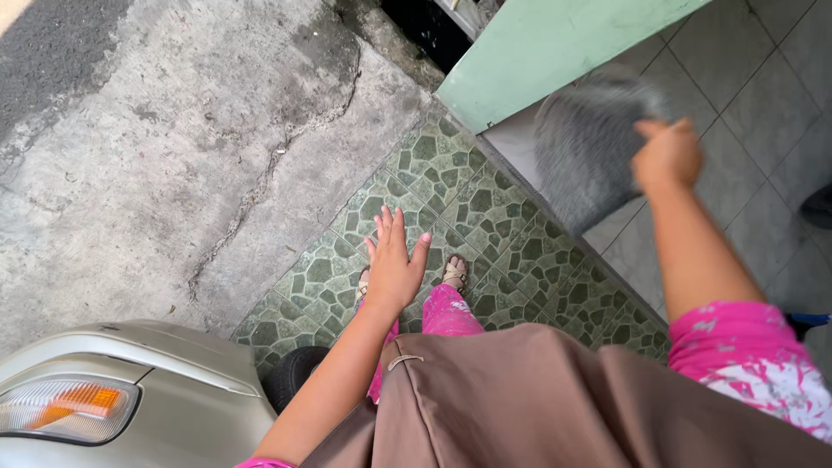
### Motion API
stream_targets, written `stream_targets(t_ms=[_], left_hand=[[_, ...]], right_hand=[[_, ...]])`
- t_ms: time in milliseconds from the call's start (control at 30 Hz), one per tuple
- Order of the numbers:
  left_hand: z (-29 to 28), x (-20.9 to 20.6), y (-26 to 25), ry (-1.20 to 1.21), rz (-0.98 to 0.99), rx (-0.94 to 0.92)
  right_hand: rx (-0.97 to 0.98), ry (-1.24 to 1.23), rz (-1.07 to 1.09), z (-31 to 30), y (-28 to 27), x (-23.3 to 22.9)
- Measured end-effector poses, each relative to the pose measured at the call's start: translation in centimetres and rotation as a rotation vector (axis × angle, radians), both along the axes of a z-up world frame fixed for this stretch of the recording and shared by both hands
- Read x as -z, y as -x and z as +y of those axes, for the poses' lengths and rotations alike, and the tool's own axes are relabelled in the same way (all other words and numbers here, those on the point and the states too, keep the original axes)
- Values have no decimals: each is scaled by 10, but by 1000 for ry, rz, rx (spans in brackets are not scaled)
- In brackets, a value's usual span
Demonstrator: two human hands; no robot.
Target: The person cleans two small rugs by repeatedly hitting them against a wall to remove dust and then sweeping the floor where they are placed.
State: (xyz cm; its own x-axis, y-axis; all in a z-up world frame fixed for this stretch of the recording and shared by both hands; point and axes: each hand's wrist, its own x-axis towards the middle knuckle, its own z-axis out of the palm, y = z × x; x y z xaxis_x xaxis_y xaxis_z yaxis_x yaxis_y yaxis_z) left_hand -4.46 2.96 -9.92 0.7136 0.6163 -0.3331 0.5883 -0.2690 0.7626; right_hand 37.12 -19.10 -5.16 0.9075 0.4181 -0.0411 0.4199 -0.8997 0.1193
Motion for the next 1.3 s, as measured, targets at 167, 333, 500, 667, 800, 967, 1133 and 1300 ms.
stream_targets(t_ms=[167,333,500,667,800,967,1133,1300], left_hand=[[21,69,-15,334,-129,-146],[61,76,-7,853,70,-451],[81,60,13,1391,-562,-704],[97,68,53,1400,-715,-948],[107,78,51,1119,-417,-840],[97,76,35,715,-580,-726],[80,37,12,-90,-388,-272],[81,-3,-1,-378,-193,134]], right_hand=[[-335,-103,284,32,146,5],[-596,-306,300,20,245,-5],[-1035,-442,231,11,284,10],[-1258,-298,426,19,314,33],[-1299,-201,546,40,312,50],[-881,-189,887,61,295,59],[-128,-691,1367,114,242,80],[461,-1260,1674,177,177,54]])
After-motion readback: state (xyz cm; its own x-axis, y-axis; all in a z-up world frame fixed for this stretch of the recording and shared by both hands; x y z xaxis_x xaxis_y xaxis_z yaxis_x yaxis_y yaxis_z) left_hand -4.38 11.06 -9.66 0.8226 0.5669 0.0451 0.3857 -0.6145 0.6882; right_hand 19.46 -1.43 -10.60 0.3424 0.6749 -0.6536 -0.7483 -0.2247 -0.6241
